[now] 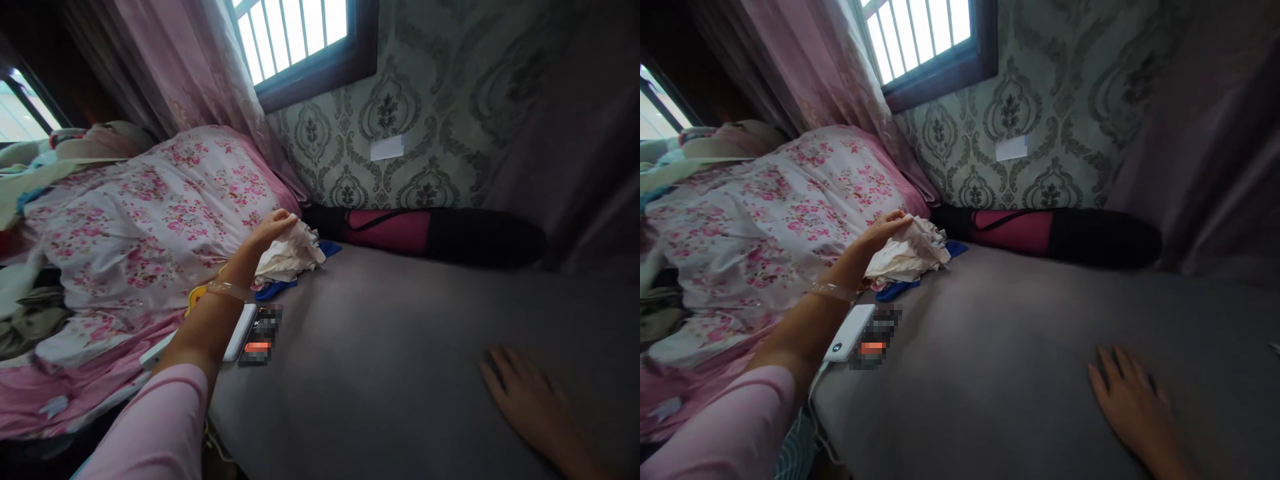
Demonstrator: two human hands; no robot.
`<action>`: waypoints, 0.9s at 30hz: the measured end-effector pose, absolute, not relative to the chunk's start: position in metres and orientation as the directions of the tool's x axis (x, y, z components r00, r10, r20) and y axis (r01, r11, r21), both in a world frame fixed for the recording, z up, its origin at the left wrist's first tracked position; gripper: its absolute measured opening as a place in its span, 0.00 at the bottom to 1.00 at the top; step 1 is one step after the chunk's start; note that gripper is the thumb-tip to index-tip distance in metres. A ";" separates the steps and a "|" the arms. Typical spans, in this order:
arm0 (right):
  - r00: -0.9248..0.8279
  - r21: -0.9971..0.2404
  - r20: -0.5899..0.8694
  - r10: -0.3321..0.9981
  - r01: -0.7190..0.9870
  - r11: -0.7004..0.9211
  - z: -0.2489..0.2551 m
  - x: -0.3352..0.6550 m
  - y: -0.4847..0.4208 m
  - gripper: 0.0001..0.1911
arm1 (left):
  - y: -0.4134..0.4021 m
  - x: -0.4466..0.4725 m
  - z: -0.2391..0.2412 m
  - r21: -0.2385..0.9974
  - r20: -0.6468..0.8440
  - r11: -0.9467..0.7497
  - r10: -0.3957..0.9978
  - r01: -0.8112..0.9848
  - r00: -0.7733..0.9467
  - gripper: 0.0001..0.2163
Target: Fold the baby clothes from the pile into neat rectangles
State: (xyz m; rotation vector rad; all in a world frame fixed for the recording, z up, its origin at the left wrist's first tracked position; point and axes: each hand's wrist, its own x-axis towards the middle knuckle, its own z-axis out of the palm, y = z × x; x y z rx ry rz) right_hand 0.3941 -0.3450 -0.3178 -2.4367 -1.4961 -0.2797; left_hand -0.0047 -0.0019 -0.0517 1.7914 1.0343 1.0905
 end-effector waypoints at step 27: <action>0.635 -0.872 0.372 0.677 0.488 0.022 -0.188 0.279 -0.339 0.19 | -0.217 0.206 -0.090 0.793 0.149 0.348 0.685 -0.500 0.713 0.21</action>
